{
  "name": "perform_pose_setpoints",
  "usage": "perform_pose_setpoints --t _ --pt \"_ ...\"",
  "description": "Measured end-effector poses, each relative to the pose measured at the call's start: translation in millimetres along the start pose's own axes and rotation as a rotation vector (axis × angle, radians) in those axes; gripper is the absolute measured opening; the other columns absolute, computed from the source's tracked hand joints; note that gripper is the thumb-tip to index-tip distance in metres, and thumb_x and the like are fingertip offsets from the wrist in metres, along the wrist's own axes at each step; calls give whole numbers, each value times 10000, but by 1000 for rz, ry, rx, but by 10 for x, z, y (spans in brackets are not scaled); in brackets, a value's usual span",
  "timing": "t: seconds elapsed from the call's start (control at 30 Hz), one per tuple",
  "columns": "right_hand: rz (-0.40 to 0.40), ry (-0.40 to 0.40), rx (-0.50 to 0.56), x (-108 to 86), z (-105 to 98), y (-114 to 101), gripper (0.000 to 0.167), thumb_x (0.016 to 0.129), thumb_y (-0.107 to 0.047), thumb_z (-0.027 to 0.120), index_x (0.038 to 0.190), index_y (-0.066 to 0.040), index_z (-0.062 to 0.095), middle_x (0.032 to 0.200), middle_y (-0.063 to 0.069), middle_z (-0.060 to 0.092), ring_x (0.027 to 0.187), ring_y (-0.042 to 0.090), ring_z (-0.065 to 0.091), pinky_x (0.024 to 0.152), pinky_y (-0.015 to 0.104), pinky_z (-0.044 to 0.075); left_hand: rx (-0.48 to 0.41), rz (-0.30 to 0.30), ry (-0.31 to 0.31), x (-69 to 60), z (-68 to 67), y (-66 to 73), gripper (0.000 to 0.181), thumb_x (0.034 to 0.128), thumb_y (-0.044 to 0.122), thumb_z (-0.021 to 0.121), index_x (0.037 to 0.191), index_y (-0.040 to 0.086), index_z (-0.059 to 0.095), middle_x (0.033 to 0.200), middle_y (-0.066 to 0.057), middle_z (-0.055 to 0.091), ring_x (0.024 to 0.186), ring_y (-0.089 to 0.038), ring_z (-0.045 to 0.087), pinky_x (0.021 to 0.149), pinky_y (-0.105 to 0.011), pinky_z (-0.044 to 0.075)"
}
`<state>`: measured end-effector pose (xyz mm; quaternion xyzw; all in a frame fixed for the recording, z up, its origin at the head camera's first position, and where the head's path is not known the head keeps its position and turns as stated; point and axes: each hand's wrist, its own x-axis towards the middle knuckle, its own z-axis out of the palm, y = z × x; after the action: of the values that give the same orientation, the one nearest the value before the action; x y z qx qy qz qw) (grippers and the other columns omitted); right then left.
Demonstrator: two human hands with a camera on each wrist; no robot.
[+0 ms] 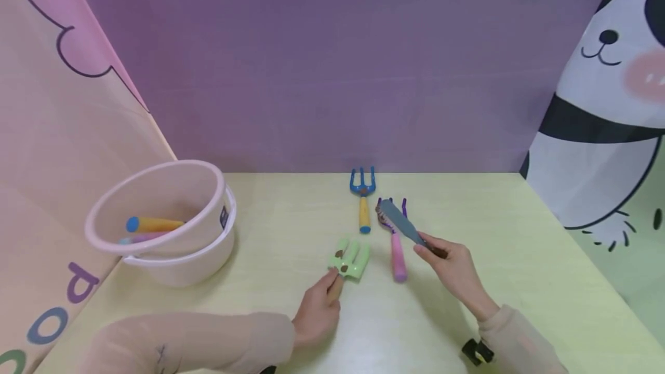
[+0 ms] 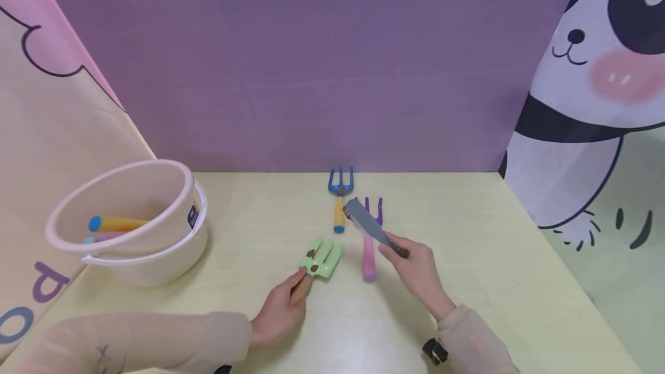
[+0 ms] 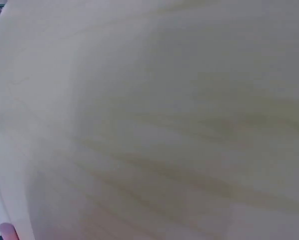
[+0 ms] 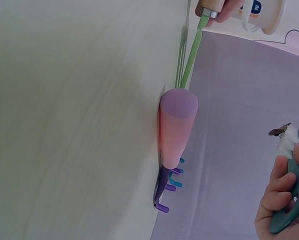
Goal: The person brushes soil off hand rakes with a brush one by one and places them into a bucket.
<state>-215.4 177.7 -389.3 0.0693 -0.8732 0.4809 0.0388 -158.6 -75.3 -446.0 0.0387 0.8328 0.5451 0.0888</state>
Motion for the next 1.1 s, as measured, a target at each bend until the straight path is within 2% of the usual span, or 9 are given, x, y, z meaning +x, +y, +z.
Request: perform_pose_setpoints --t 0.2,0.5,0.63,0.73,0.77,0.83,0.93,1.0,1.1 --pt "2 1 -2 2 9 -6 441 871 -281 614 1234 -35 564 1159 210 612 712 103 546 516 201 429 19 19 43 2 -131 -69 551 878 74 545 1383 -11 342 1411 -213 373 1282 -366 372 1036 -521 330" --pt "12 9 2 -1 32 -28 427 867 -276 620 1220 -40 579 1113 199 639 696 94 535 514 199 425 -13 40 49 31 -320 -83 477 890 98 542 1338 -11 421 1369 -209 434 1235 -328 428 997 -478 401" --pt "12 11 6 0 46 -10 427 867 -275 621 1222 -42 579 1085 187 653 683 91 530 505 199 416 19 69 47 66 -438 -38 450 881 83 544 1317 10 463 1331 -201 482 1154 -297 490 941 -434 458" --pt "13 7 8 2 50 0 435 869 -279 618 1230 -42 571 1078 181 657 668 88 518 496 202 405 60 102 43 87 -536 18 442 880 89 547 1313 32 480 1321 -191 496 1107 -251 514 882 -352 492" --pt "13 6 6 2 52 1 438 869 -280 617 1232 -41 568 1081 181 656 666 80 516 495 201 404 63 110 36 94 -571 36 441 881 90 546 1314 34 479 1321 -194 496 1058 -242 541 827 -328 514" --pt "15 4 11 0 57 -9 439 868 -280 619 1232 -39 568 1081 183 656 661 79 511 495 202 406 65 113 8 106 -644 72 446 884 90 544 1322 47 473 1307 -200 506 855 -201 584 656 -271 535" --pt "18 6 21 -4 67 -30 431 866 -276 622 1224 -41 575 1083 182 656 677 94 527 507 201 417 94 121 -40 131 -766 122 445 881 83 550 1321 72 482 1284 -204 522 629 -133 525 462 -218 477" --pt "18 5 25 -7 71 -46 427 864 -277 624 1219 -43 581 1072 181 659 674 107 528 508 203 420 123 136 -65 144 -842 149 440 874 66 554 1310 86 498 1263 -207 536 543 -120 467 407 -208 440" --pt "6 8 23 -11 80 -50 420 864 -275 625 1211 -43 589 1069 181 660 673 96 525 513 202 426 172 167 -74 159 -933 176 432 863 52 567 1290 101 524 1233 -213 554 528 -117 468 407 -204 436"
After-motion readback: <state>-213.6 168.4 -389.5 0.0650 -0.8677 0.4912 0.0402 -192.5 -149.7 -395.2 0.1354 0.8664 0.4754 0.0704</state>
